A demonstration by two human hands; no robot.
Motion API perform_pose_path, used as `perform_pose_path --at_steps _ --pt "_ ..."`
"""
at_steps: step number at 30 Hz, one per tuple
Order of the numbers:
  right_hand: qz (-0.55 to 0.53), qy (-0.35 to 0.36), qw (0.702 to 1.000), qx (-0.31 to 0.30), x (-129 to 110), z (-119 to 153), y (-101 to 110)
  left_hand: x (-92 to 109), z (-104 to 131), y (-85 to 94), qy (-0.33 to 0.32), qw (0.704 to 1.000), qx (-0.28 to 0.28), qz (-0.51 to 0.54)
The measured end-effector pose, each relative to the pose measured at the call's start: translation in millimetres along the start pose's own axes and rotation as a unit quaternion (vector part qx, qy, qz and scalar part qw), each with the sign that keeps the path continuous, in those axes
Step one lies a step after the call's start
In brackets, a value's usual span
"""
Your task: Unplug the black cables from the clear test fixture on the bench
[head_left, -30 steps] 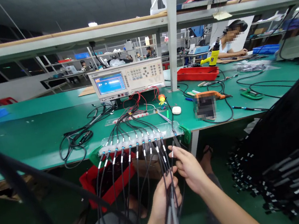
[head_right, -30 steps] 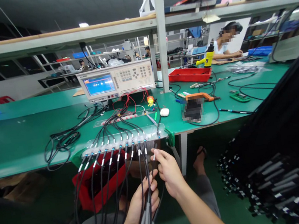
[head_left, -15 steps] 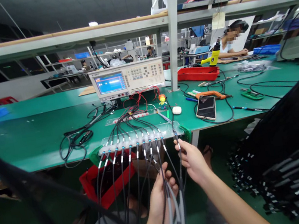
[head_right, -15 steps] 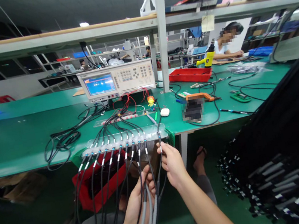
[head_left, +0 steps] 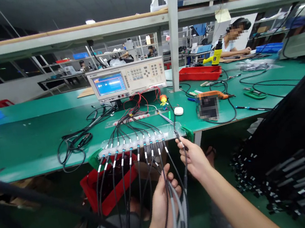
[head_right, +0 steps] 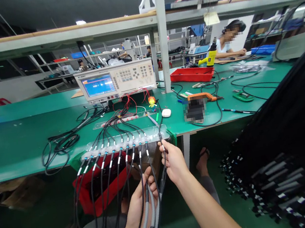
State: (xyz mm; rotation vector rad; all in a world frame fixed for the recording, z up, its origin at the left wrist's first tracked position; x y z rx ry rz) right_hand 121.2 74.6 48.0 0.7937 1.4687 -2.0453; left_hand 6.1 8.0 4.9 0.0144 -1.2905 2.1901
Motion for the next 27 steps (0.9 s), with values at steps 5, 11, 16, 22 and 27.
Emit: perform_pose_path --at_steps 5,11,16,22,27 --pt "0.005 -0.039 0.999 -0.021 0.9 0.8 5.8 0.8 1.7 -0.1 -0.008 1.000 0.014 0.027" --pt "0.019 -0.047 0.998 -0.029 1.7 2.8 7.5 -2.0 2.9 3.2 -0.040 0.998 0.029 0.033" --pt "0.024 -0.044 0.998 -0.024 0.5 3.1 3.6 -3.1 -0.8 5.5 -0.044 0.997 0.050 0.031" --pt "0.032 -0.046 0.998 -0.011 -0.4 2.9 1.8 -1.6 0.5 6.6 -0.039 0.997 0.051 0.034" --pt "0.036 -0.043 0.998 -0.010 -0.3 1.8 0.9 -1.3 4.1 5.5 -0.031 0.998 0.045 0.031"
Point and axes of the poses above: each hand's wrist, its own z-axis away from the middle knuckle, its own y-axis out of the back of the hand, x = y × z, the point moved 1 cm from there along -z, towards the middle knuckle, and after that the axes turned 8 degrees about y, right-handed, at the moved point
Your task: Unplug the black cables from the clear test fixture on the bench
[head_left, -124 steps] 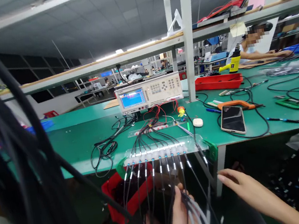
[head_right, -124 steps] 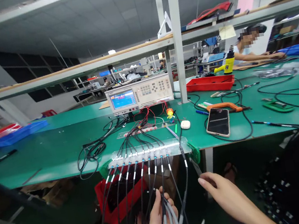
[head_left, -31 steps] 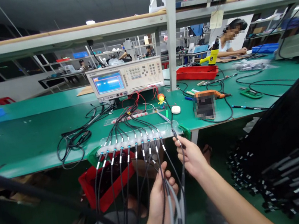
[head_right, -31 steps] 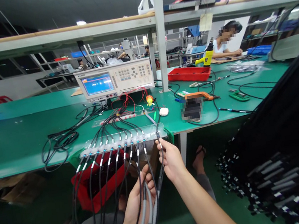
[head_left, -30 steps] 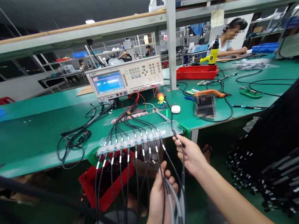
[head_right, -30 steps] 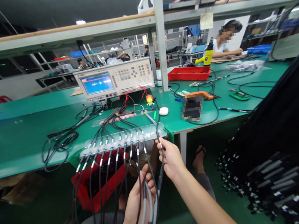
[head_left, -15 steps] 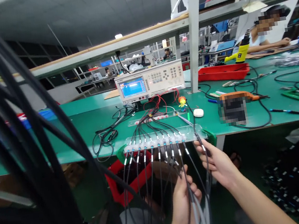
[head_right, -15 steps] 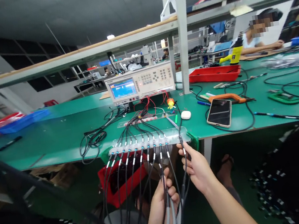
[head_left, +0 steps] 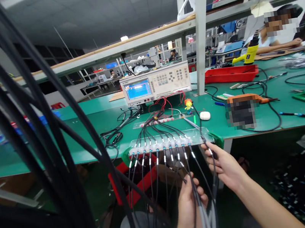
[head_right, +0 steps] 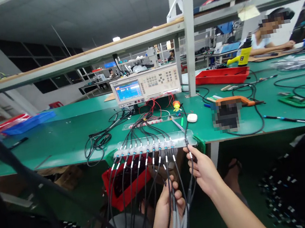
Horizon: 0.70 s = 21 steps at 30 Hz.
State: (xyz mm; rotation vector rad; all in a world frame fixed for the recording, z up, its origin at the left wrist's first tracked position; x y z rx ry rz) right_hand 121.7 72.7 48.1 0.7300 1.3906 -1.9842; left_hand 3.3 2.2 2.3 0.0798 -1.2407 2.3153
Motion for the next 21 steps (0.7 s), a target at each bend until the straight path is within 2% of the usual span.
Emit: perform_pose_path --at_steps 4,8,12,14,16,19,21 --pt "0.003 0.009 1.000 0.003 -1 1 0 -1 0 -0.4 0.001 1.000 -0.004 -0.015" --pt "0.019 0.002 0.999 -0.032 5 11 10 0 -1 -0.9 0.005 0.999 -0.012 -0.040" --pt "0.160 0.000 0.985 -0.057 21 17 34 2 -1 0.2 0.021 0.996 -0.022 -0.080" --pt "0.252 0.039 0.966 -0.049 27 13 45 1 -1 1.2 0.027 0.993 -0.022 -0.111" --pt "0.318 0.107 0.942 -0.027 30 7 51 -2 -1 1.8 0.032 0.989 -0.021 -0.144" --pt "0.348 0.181 0.920 -0.004 28 1 48 -6 -2 1.5 0.030 0.983 -0.023 -0.181" --pt "0.335 0.192 0.922 -0.024 24 1 40 -7 -1 0.7 0.029 0.980 -0.024 -0.197"
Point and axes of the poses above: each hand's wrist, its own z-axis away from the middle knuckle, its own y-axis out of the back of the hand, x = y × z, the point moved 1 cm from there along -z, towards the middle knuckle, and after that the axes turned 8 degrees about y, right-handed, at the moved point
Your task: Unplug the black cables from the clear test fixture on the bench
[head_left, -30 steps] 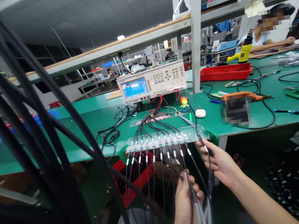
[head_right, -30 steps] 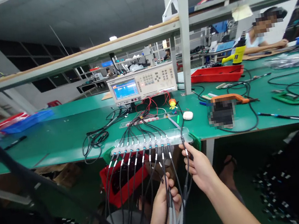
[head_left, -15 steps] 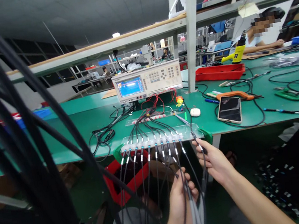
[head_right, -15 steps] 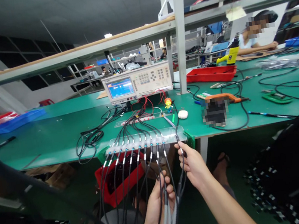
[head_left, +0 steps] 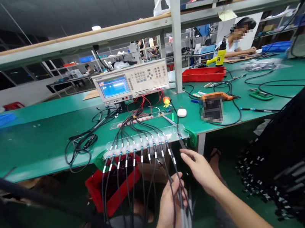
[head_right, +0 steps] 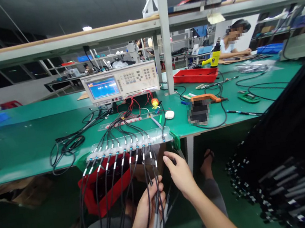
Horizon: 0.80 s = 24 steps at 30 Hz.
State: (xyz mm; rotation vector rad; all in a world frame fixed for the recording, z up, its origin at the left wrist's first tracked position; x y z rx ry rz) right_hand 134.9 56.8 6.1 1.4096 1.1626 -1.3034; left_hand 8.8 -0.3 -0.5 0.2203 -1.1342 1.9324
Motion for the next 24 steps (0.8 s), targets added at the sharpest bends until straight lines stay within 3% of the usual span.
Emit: perform_pose_path --at_steps 7,14,24 --pt "-0.108 -0.065 0.990 -0.058 -26 2 -12 3 6 -5.3 0.002 1.000 0.009 -0.024" --pt "-0.218 -0.090 0.971 0.027 -27 -9 -7 1 2 -6.3 -0.010 0.998 0.054 0.044" --pt "-0.242 -0.077 0.967 0.017 -27 -11 -7 3 4 -9.1 -0.012 0.995 0.042 0.086"
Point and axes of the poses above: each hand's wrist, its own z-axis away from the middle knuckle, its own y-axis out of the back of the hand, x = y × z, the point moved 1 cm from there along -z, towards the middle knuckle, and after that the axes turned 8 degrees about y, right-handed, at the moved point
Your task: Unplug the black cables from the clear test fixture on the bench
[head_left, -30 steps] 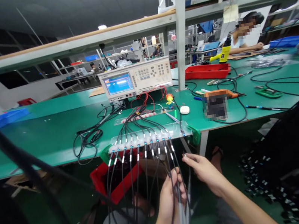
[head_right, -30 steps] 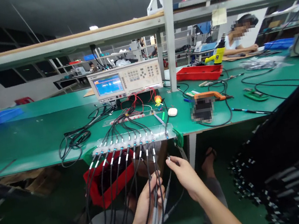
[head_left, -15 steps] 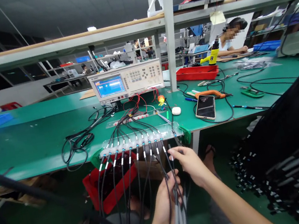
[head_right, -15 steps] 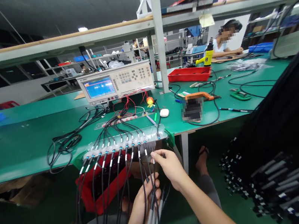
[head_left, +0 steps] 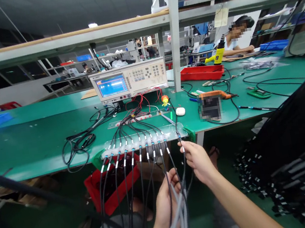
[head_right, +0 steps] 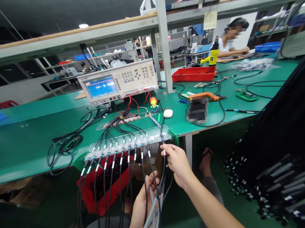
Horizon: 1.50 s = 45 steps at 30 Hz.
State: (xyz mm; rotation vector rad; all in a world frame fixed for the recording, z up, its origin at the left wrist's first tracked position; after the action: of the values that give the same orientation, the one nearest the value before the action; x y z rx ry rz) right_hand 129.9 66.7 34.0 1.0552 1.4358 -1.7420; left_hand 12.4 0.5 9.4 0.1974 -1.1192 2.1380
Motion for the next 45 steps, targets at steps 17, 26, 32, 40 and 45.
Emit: perform_pose_path --at_steps 17,26,32,40,45 --pt "-0.041 -0.008 0.998 0.053 -3 -8 -12 -2 -11 11.5 0.000 0.999 -0.037 0.030" --pt "-0.071 -0.061 0.995 0.024 -6 -7 -7 3 -8 9.6 0.002 0.998 -0.039 0.046" --pt "-0.075 -0.074 0.994 0.006 -4 -9 -4 2 -12 11.5 -0.009 0.996 -0.033 0.081" --pt "-0.038 -0.071 0.997 0.018 -4 -11 -6 -1 -13 14.3 -0.051 0.995 -0.010 0.082" --pt "-0.023 -0.059 0.997 0.038 -4 -13 -7 -4 -13 17.1 -0.057 0.994 -0.027 0.085"
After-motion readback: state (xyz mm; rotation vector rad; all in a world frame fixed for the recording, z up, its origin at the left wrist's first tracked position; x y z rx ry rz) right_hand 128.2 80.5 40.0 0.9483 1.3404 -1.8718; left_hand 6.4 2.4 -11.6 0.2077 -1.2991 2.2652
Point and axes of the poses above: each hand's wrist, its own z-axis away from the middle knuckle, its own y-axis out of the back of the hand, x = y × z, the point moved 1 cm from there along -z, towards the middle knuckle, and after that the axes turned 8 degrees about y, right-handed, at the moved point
